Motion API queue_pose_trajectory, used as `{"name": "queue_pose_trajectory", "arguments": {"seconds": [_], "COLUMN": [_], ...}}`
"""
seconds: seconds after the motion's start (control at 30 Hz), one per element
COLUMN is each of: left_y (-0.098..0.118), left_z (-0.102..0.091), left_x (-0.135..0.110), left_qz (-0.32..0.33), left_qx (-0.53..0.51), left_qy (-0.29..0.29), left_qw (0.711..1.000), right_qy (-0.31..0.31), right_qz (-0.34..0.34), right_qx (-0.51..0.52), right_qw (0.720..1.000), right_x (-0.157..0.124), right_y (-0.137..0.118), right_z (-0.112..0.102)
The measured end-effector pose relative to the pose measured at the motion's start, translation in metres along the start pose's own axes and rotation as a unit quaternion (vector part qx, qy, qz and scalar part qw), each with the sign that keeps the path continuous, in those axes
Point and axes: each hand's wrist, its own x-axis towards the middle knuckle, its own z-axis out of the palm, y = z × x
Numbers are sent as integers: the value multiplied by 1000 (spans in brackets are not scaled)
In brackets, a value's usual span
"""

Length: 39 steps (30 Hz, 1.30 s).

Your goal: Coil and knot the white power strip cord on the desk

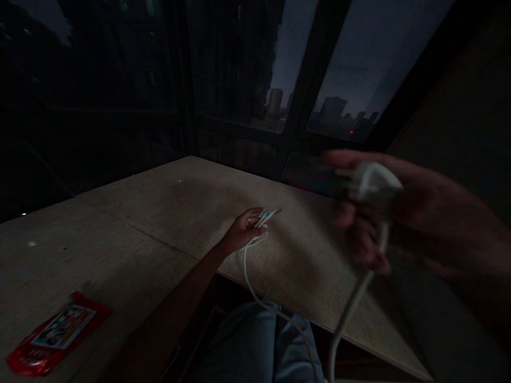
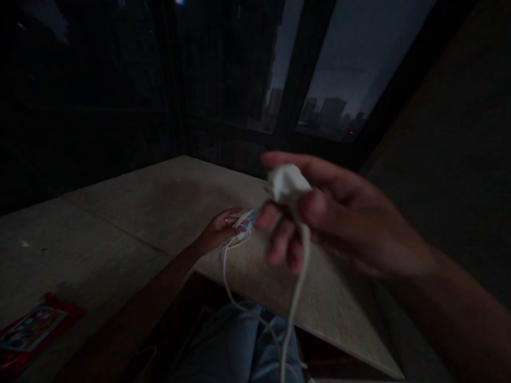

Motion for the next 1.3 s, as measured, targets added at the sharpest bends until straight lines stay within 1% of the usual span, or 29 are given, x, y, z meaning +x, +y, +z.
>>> {"name": "queue_pose_trajectory", "arguments": {"seconds": [0.03, 0.07, 0.1, 0.13, 0.17, 0.2, 0.23, 0.27, 0.33, 0.37, 0.43, 0.47, 0.53, 0.63, 0.7, 0.77, 0.83, 0.87, 0.97, 1.03, 1.1, 1.2, 1.3], "left_y": [-2, -5, -7, -8, -9, -9, -8, -7, -5, -5, -6, -7, -13, -23, -28, -29, -27, -25, -20, -20, -23, -28, -33], "left_z": [5, 10, 13, 16, 18, 18, 18, 16, 11, 7, -2, -7, -18, -32, -38, -39, -34, -31, -18, -9, -1, 8, 14], "left_x": [-3, -6, -10, -14, -18, -22, -27, -31, -38, -40, -42, -42, -39, -34, -30, -28, -26, -26, -26, -25, -24, -21, -17], "left_qz": [2, 0, -6, -14, -25, -40, -55, -68, -83, -82, -75, -70, -64, -67, -68, -64, -59, -57, -52, -57, -68, -78, -74], "left_qx": [17, 27, 34, 36, 35, 29, 20, 5, -35, -55, -88, -103, -129, -166, -193, -217, -234, -240, -254, -262, -270, -273, -269], "left_qy": [-22, -42, -58, -72, -86, -98, -107, -111, -111, -104, -75, -55, -7, 68, 115, 151, 165, 163, 135, 117, 115, 154, 195], "left_qw": [1000, 999, 998, 997, 995, 994, 993, 991, 990, 990, 990, 991, 990, 982, 972, 962, 956, 955, 956, 956, 954, 946, 940], "right_qy": [-138, -208, -237, -230, -207, -173, -134, -94, -5, 58, 171, 193, 215, 204, 186, 165, 131, 98, 26, -23, -88, -159, -193], "right_qz": [-35, -72, -101, -127, -152, -171, -192, -201, -203, -186, -129, -110, -83, -50, -35, -26, -17, -9, 19, 25, 26, 25, 25], "right_qx": [-18, -12, 3, 17, 26, 31, 34, 28, 12, 1, -20, -24, -22, -4, 9, 21, 32, 39, 64, 83, 87, 75, 83], "right_qw": [990, 975, 966, 965, 966, 969, 972, 975, 979, 981, 977, 975, 973, 978, 982, 986, 991, 994, 997, 996, 992, 984, 977], "right_x": [12, 28, 48, 70, 96, 123, 150, 177, 222, 239, 257, 259, 251, 220, 195, 170, 147, 138, 116, 108, 104, 104, 105], "right_y": [-14, -23, -27, -27, -22, -15, -5, 7, 36, 52, 88, 106, 143, 193, 223, 248, 270, 279, 294, 295, 293, 292, 294], "right_z": [21, 40, 57, 69, 77, 80, 78, 72, 50, 36, 6, -8, -33, -59, -69, -74, -73, -71, -58, -45, -35, -30, -36]}}
